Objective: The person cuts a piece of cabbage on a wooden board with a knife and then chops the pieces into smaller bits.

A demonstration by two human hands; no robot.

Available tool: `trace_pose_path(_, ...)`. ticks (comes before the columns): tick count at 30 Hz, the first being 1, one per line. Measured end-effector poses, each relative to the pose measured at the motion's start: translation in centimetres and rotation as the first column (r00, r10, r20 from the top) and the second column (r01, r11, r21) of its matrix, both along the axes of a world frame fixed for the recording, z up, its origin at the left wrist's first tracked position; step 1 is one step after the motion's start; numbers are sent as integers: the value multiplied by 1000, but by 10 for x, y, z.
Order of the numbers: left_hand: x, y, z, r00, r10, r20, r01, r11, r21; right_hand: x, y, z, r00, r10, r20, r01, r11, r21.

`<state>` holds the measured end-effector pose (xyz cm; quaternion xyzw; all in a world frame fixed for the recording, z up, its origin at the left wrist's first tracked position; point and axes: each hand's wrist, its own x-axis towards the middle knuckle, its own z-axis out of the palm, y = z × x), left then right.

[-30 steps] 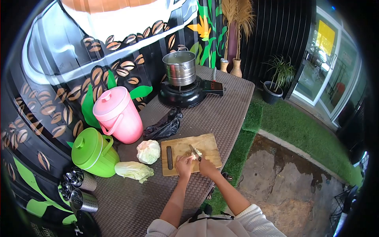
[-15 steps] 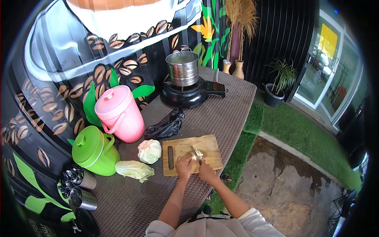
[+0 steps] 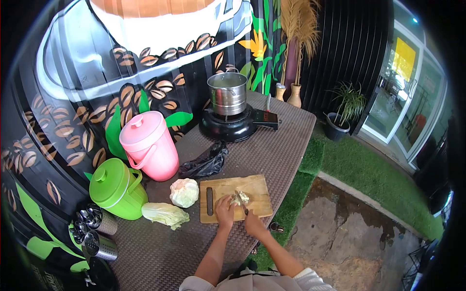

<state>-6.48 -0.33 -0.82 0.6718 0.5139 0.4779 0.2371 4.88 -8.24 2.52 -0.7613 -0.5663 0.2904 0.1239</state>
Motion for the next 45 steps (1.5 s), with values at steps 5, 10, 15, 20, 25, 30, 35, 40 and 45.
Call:
trace_pose_path(5, -1, -3, 9, 994, 43, -103, -34, 996, 86, -14, 2, 3, 978, -201, -55, 203, 979, 30)
trace_pose_path(10, -3, 2, 1, 992, -1, -125, 9, 998, 66, -1, 18, 31, 998, -70, 1, 70, 998, 4)
trace_pose_path(15, -3, 5, -4, 990, 9, -139, 8, 992, 124, -11, 3, 9, 998, -45, 55, 47, 998, -39)
trace_pose_path(20, -3, 0, -1, 991, -3, -133, 15, 995, 94, -16, 11, 17, 996, -92, 8, 92, 996, 19)
trace_pose_path(25, -1, 0, -1, 993, 2, -117, 12, 993, 114, 1, 26, 24, 1000, -18, -24, 17, 999, -45)
trace_pose_path(30, 1, 0, -3, 991, 41, -128, -28, 994, 103, -23, -2, 22, 995, -96, -7, 95, 995, -23)
trace_pose_path(35, 0, -3, 5, 996, 0, -84, 6, 998, 65, -8, 19, 13, 995, -70, -73, 73, 997, 38)
trace_pose_path(40, 0, -1, 1, 996, -6, -91, 16, 994, 109, 0, 20, 22, 995, -63, -78, 62, 998, -19)
trace_pose_path(45, 1, 0, -2, 991, 14, -135, 4, 991, 137, -24, 8, 5, 991, -128, 37, 128, 992, -17)
